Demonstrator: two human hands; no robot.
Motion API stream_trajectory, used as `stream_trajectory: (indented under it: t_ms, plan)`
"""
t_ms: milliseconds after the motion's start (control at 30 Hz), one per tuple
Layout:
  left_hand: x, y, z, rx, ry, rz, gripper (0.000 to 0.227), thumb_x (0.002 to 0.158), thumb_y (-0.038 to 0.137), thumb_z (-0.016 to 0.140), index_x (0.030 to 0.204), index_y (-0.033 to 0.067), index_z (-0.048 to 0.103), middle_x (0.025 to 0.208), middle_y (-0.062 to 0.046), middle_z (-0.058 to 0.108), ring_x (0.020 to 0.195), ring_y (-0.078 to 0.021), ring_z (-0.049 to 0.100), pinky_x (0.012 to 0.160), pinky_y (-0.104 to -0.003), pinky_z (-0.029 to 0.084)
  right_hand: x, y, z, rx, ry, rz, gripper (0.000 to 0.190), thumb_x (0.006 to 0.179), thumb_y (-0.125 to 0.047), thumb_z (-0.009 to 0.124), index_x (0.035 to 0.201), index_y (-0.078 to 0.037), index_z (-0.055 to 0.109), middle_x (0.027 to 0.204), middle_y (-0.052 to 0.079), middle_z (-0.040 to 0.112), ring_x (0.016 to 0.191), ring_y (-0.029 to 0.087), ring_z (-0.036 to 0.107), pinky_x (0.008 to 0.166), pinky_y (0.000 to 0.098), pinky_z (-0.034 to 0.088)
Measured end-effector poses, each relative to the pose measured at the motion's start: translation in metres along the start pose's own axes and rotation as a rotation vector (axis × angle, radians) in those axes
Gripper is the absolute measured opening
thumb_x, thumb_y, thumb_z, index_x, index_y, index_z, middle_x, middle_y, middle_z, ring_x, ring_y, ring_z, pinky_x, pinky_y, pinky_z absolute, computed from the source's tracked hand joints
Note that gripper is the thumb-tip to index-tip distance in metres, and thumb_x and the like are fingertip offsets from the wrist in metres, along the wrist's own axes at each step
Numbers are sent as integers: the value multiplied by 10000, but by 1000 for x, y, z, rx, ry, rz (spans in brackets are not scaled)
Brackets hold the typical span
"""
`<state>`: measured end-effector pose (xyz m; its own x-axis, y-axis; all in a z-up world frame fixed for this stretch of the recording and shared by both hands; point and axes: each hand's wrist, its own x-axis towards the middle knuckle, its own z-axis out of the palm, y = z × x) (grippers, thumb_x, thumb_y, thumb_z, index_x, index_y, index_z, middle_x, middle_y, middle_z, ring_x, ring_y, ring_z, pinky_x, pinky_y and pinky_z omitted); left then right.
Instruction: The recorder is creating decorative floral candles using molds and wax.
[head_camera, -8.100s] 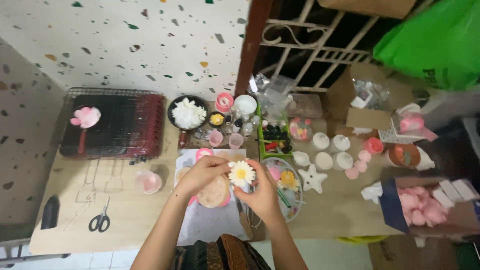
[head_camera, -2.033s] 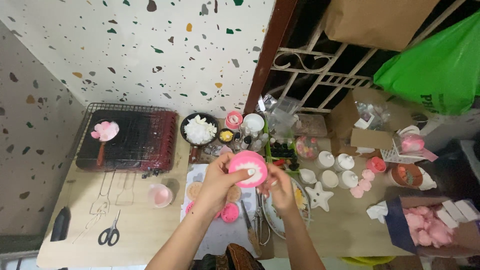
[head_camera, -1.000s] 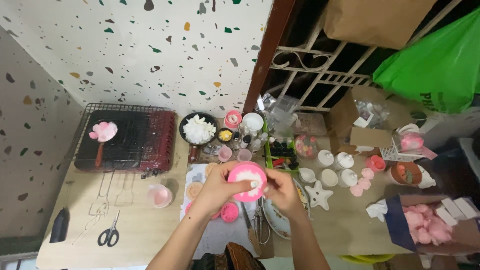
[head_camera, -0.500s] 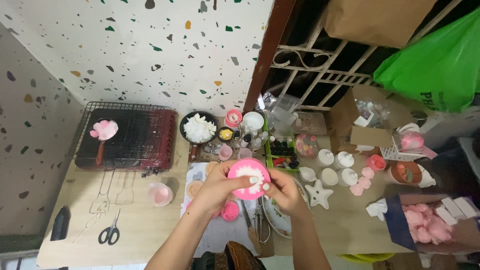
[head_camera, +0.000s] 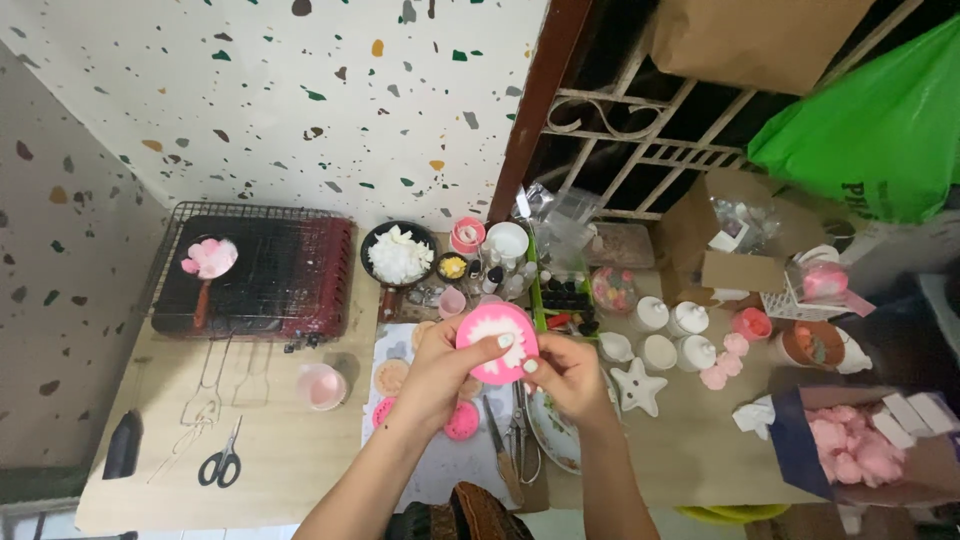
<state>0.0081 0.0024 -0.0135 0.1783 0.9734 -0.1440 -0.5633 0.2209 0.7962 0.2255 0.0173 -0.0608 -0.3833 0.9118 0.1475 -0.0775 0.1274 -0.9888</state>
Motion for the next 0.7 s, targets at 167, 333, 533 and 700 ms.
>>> stream_trajectory:
  t_ms: [167,333,533,700]
  plan:
    - [3,0,-3,6,-38,18,275,845,89,792,1096,-13,744,979,-62,771,846,-102,717,782,-266,574,0,3,-1,17,-27,-1,262,1020,-164,669,1181,41,686,874,15,653,762,66,576,674,236,476]
    - [5,-5,-3,72,112,24,305,862,87,822,1129,-2,704,934,-62,728,717,-109,603,593,-288,430,5,-24,24,24,13,-64,311,912,-96,724,1177,41,636,1055,42,726,940,82,661,789,253,537]
    - [-3,25,-7,252,-79,103,254,839,128,806,1052,-7,775,919,-31,775,777,-47,695,675,-194,573,-6,-8,11,38,56,36,213,921,-69,756,1083,66,728,855,39,711,716,76,601,632,240,485]
    - [1,20,-17,304,-110,-120,274,800,198,830,967,-13,784,790,-52,756,615,-61,671,491,-211,503,-13,8,5,13,32,88,192,925,-66,758,1052,70,710,838,47,703,699,89,612,617,242,491]
